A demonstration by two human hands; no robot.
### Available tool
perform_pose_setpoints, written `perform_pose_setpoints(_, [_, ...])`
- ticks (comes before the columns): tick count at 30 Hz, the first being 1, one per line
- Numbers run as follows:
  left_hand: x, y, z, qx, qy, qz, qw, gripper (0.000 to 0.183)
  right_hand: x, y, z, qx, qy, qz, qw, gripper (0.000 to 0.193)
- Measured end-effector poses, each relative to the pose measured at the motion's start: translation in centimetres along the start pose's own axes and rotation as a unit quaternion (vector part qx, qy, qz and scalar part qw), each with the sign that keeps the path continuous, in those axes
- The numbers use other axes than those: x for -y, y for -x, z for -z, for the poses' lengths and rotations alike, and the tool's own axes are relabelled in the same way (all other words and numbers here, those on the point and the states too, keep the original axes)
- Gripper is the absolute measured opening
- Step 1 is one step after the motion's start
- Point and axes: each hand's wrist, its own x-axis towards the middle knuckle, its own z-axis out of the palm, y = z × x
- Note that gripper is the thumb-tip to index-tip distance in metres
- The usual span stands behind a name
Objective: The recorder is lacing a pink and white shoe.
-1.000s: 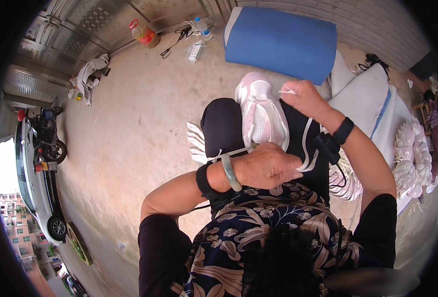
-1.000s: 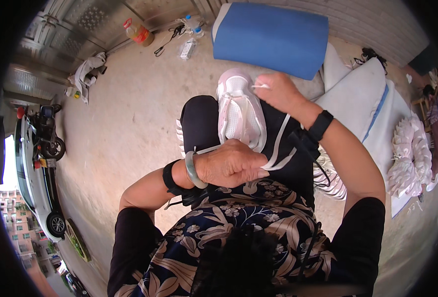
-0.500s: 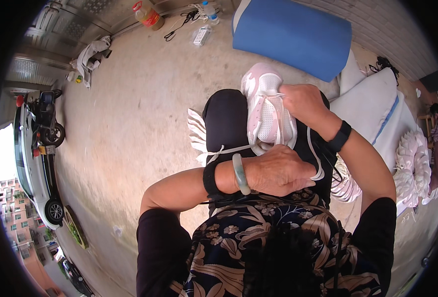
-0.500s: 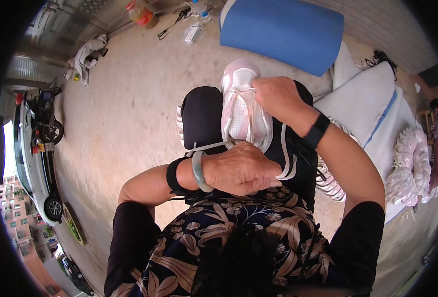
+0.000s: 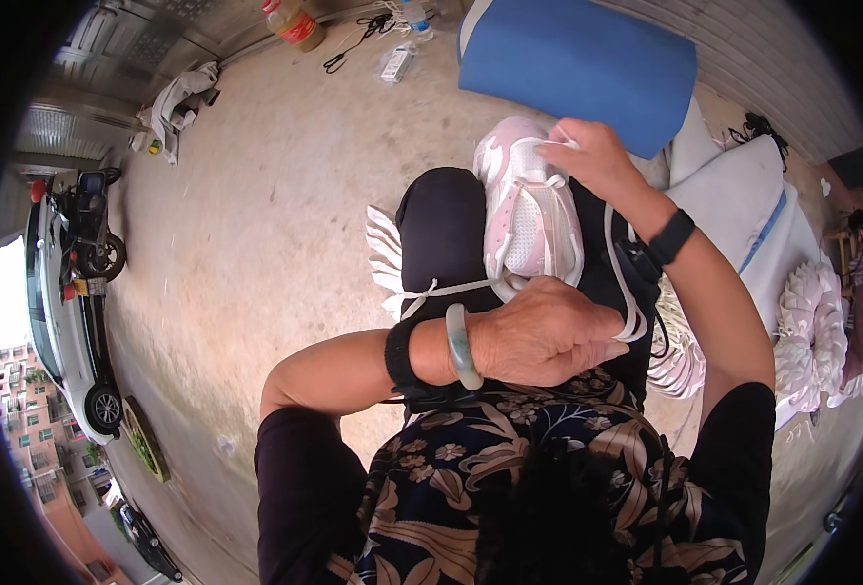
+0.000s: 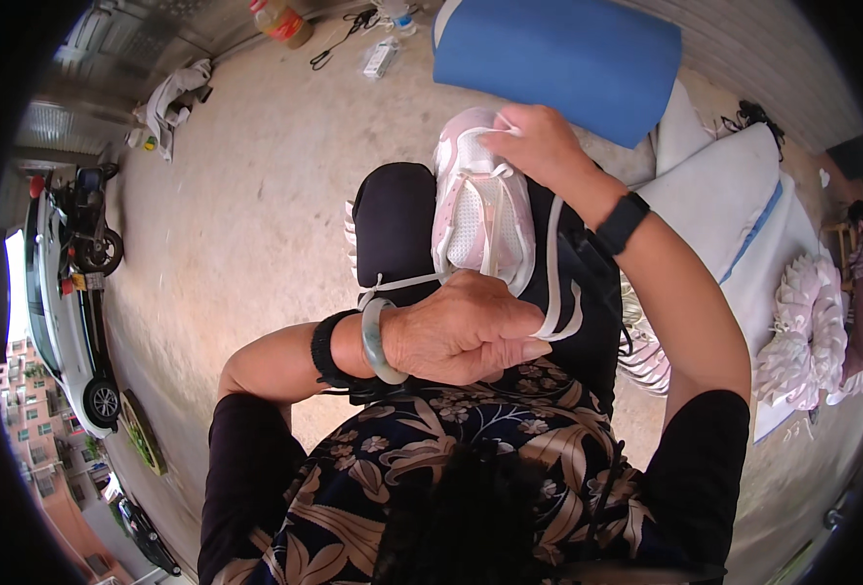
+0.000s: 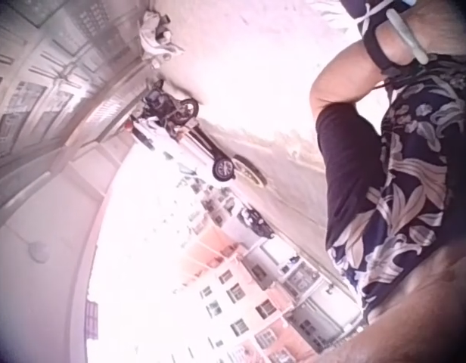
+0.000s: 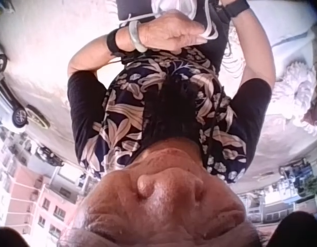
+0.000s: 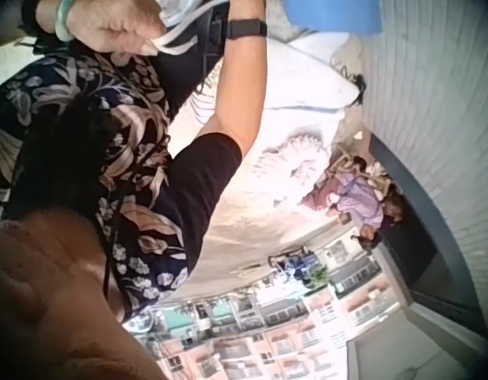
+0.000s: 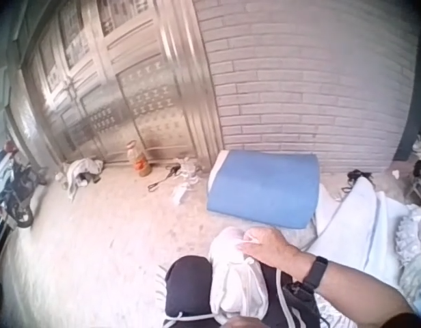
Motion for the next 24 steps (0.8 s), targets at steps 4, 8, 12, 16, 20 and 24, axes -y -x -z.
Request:
perform_pose_setpoints(4, [0.0, -0.1, 0.5, -0.001, 0.06, 0.002, 0.998, 0.015, -0.3, -1.0, -0.9, 0.078, 0.05, -0.012, 0.996, 0.036])
perform_pose_setpoints(8, [-2.6, -0.7, 0.0, 0.065, 0.245, 0.0, 0.967, 0.017, -0.8, -1.0, -1.3, 0.095, 0.032, -0.046, 0.994, 0.034])
perform_pose_setpoints(12, [-3.1, -1.6, -0.1, 0.099, 0.269, -0.016, 0.958, 0.021, -1.0, -0.6, -1.8, 0.058, 0.019, -0.02, 0.998, 0.035])
perform_pose_setpoints(16, [-3.2, -2.4, -0.1, 0.116, 0.299, 0.011, 0.947, 0.023, -0.9, -0.5, -1.8, 0.063, 0.002, -0.052, 0.997, 0.034])
perform_pose_setpoints(20, [-3.1, -2.6, -1.0, 0.085, 0.228, -0.028, 0.97, 0.023, -1.0, -0.1, -1.1, 0.044, -0.013, -0.028, 0.999, 0.033])
perform_pose_setpoints(24, [-3.4, -2.4, -0.8, 0.056, 0.168, -0.057, 0.983, 0.024, 2.2, 1.2, 2.0, 0.092, -0.162, -0.24, 0.953, 0.027])
